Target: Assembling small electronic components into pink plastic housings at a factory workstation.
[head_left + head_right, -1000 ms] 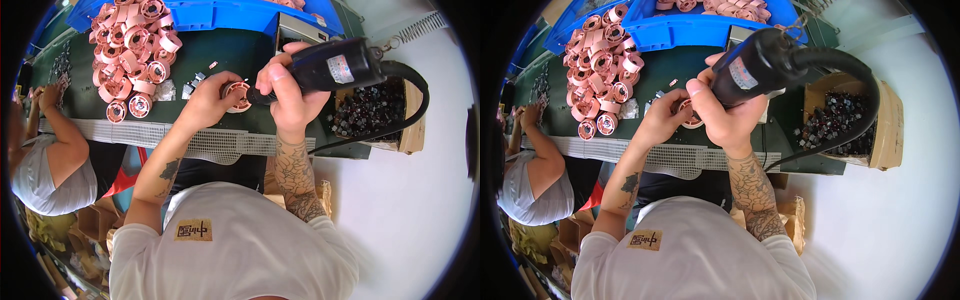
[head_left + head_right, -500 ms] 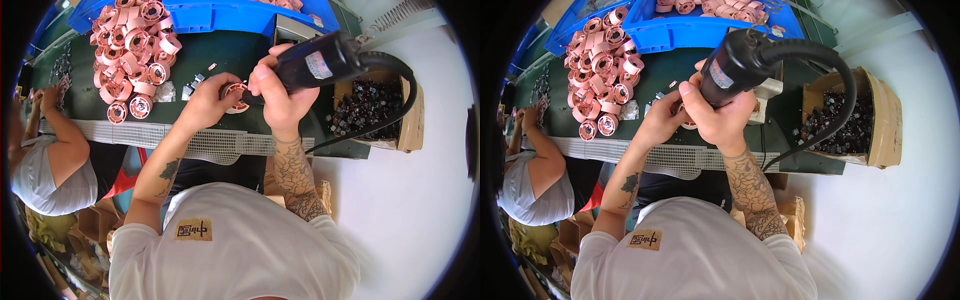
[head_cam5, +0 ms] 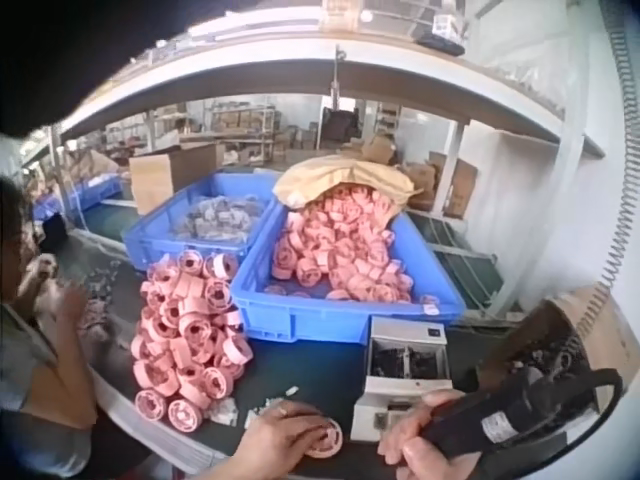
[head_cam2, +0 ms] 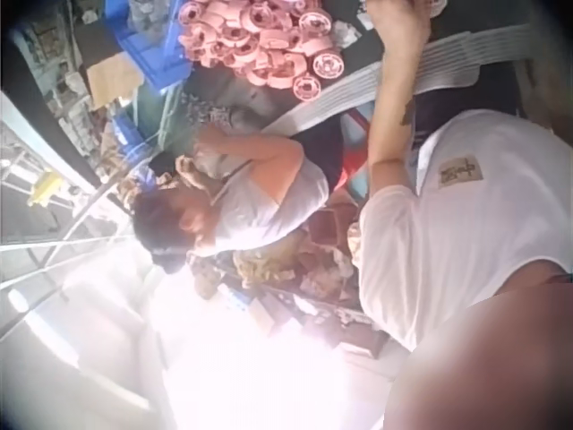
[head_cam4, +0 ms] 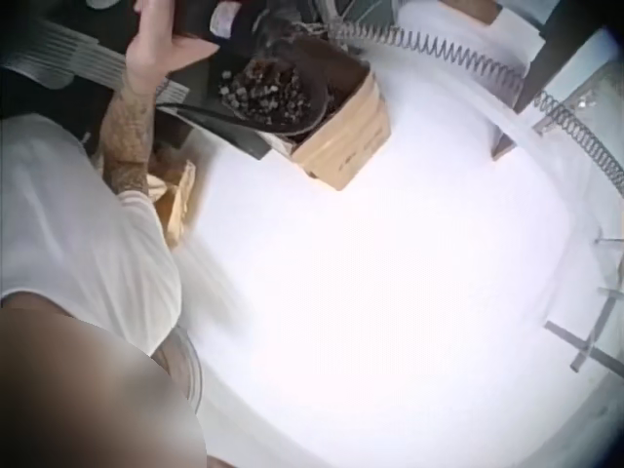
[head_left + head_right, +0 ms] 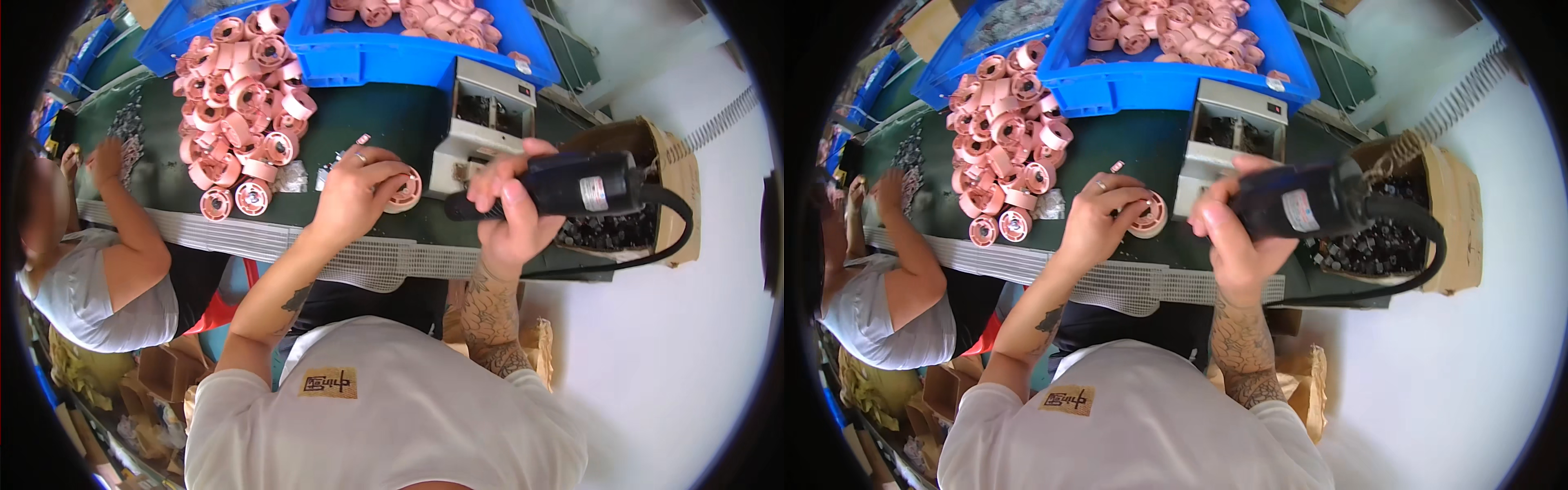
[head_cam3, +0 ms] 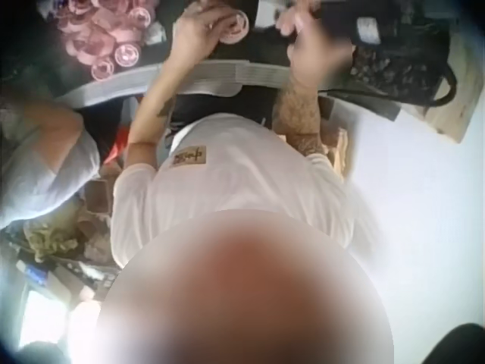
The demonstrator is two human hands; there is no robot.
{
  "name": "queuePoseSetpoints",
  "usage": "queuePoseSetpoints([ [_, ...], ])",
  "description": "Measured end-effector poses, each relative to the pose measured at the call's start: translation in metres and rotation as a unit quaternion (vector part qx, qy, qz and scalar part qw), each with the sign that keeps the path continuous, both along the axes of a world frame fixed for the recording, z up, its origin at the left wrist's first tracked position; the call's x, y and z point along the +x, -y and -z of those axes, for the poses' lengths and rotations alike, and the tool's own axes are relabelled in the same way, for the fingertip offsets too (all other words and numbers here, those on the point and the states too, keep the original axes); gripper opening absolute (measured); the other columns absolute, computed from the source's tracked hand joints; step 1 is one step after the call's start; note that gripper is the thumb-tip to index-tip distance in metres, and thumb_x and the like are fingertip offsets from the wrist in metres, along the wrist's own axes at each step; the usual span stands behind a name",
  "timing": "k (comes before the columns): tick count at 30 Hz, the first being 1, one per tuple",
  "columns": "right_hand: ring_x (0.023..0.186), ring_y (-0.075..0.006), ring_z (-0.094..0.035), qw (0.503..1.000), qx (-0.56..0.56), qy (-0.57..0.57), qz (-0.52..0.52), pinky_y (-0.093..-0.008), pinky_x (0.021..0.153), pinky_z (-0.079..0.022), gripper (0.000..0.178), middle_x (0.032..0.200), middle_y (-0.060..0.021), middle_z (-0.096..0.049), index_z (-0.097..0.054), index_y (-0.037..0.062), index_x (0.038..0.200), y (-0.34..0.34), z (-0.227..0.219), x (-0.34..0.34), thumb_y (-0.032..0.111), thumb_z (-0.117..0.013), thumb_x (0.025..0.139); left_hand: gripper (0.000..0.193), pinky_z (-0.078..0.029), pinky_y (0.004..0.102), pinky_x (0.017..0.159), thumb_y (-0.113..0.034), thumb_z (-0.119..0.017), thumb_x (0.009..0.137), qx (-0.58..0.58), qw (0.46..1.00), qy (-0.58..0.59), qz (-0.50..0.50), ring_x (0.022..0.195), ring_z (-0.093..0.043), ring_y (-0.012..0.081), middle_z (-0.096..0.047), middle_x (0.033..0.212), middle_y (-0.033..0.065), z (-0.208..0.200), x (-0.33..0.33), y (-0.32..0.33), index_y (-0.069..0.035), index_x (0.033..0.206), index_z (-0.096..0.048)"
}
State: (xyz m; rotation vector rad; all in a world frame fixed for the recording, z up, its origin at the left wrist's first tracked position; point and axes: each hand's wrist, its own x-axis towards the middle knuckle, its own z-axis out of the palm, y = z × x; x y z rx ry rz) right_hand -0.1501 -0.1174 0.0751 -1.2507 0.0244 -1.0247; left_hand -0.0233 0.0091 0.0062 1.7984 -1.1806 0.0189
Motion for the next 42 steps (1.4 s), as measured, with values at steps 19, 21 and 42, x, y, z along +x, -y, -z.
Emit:
queuePoseSetpoints([
  [19, 0.056, -0.0162, -0.052, 0.995, 0.06, -0.048, 0.07, -0.0287, 0.056, -0.047, 0.047, 0.067, -0.0109, -0.055, -0.044, -0.0076, 0.115, 0.014, 0.019, -0.044, -0.005, -0.063, 0.073, 0.027, -0.05, 0.0423, 0.081, -0.022, -0.062, 0.083, 0.027, 0.886, 0.336, -0.318, 0.093, -0.063, 0.0377, -0.066, 0.1, 0.0193, -0.108, 0.248, -0.011, -0.003, 0.102, -0.066],
  [21, 0.056, -0.0158, -0.053, 0.994, 0.064, -0.057, 0.071, -0.0273, 0.055, -0.046, 0.046, 0.067, -0.0108, -0.055, -0.045, -0.0076, 0.115, 0.01, 0.02, -0.043, -0.005, -0.063, 0.073, 0.03, -0.05, 0.04, 0.084, -0.022, -0.061, 0.084, 0.023, 0.956, 0.221, -0.192, 0.096, -0.063, 0.0347, -0.066, 0.106, 0.0177, -0.102, 0.23, 0.041, -0.006, 0.109, -0.065],
  [42, 0.06, -0.0158, -0.054, 0.995, 0.063, -0.063, 0.034, -0.0277, 0.057, -0.046, 0.049, 0.071, -0.0102, -0.055, -0.045, -0.004, 0.117, -0.016, 0.029, -0.072, -0.005, -0.066, 0.073, 0.031, -0.052, 0.0418, 0.074, -0.025, -0.065, 0.077, 0.156, 0.95, 0.251, -0.1, 0.087, -0.065, 0.0324, -0.066, 0.099, 0.0186, -0.068, 0.232, 0.162, -0.002, 0.098, -0.065],
])
